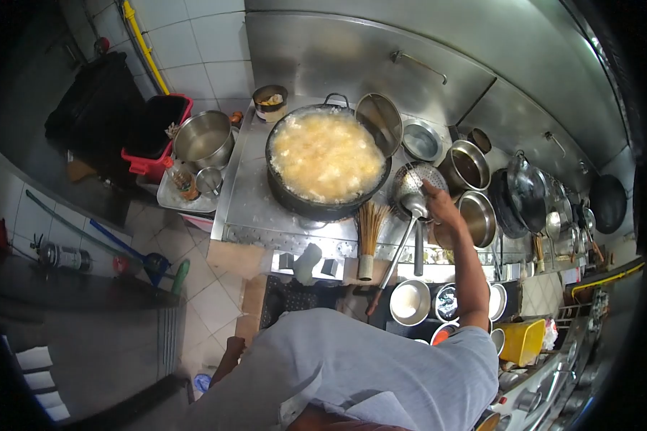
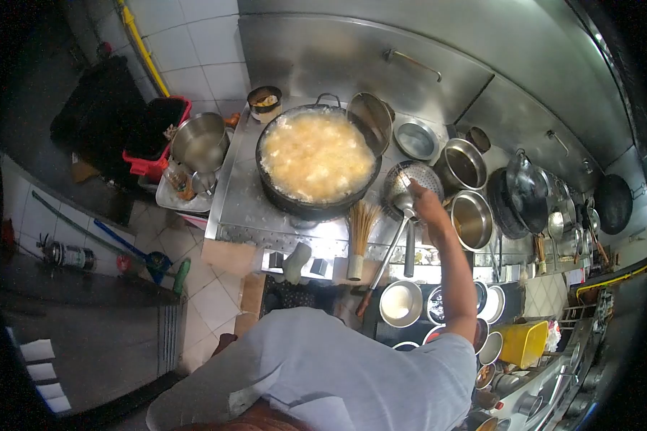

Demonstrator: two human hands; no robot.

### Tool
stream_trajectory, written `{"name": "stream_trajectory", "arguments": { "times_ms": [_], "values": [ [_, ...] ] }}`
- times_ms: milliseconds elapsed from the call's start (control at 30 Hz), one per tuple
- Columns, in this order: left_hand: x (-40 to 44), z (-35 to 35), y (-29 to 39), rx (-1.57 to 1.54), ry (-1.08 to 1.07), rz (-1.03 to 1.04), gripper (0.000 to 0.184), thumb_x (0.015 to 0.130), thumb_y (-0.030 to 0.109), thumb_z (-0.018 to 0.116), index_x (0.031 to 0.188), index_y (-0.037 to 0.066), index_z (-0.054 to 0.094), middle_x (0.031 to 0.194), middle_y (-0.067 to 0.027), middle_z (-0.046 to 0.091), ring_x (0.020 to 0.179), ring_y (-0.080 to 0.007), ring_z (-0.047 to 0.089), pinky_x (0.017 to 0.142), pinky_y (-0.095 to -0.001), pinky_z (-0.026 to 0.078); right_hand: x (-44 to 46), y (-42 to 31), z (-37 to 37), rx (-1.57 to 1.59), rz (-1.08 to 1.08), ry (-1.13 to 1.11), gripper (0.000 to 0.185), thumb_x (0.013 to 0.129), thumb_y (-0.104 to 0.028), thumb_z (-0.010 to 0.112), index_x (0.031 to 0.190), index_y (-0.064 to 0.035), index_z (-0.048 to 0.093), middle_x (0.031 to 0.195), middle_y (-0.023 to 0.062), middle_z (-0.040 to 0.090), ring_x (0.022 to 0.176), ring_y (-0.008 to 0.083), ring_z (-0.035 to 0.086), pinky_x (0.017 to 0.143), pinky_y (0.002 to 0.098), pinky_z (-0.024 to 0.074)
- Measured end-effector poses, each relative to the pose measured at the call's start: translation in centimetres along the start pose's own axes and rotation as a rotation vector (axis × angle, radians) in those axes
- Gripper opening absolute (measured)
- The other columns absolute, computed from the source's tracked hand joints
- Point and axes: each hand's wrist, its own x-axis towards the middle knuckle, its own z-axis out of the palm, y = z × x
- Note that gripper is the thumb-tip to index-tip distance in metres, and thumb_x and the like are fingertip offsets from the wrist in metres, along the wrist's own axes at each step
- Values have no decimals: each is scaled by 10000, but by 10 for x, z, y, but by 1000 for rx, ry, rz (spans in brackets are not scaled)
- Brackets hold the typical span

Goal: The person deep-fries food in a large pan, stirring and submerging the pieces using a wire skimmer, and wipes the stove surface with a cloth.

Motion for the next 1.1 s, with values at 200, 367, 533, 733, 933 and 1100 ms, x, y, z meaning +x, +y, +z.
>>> {"name": "stream_trajectory", "arguments": {
  "times_ms": [200,367,533,733,933,1100],
  "values": [
    [-12,-11,12,268,-20,330,214,839,135,519,740,-4,648,649,-119,658,517,-222,635,476,-360,506,22,7,-22,196,119,-220,540,875,-21,479,1409,-85,434,646,19,498,497,112,441,465,292,364],
    [-2,2,-2,124,-2,238,196,840,122,525,767,-10,650,678,-121,664,531,-212,640,472,-357,501,28,-32,-59,388,477,-338,554,906,-44,473,1440,-173,400,600,-20,469,464,82,423,400,252,352],
    [-4,15,-15,-167,35,-8,180,836,98,529,779,-25,648,682,-120,655,541,-200,644,462,-351,493,36,-21,-63,447,493,-483,560,883,-71,441,1428,-202,426,600,-21,462,446,83,402,393,238,350],
    [3,17,-27,505,-31,372,167,820,152,617,758,8,674,674,-82,667,549,-181,652,468,-329,499,32,-15,-47,542,596,-572,581,887,-58,422,1451,-191,378,596,-33,456,430,68,393,354,219,313],
    [1,24,-29,614,25,331,167,788,239,675,747,81,704,691,-75,682,627,-205,681,518,-365,521,29,-5,-43,785,676,-643,625,890,-37,401,1487,-178,281,595,-35,426,415,45,353,337,195,278],
    [4,26,-30,905,70,485,162,775,255,680,739,100,709,693,-72,684,647,-215,683,537,-377,525,18,-11,-22,909,750,-743,619,900,-38,383,1486,-193,257,603,-30,403,418,42,300,325,185,251]
  ]
}}
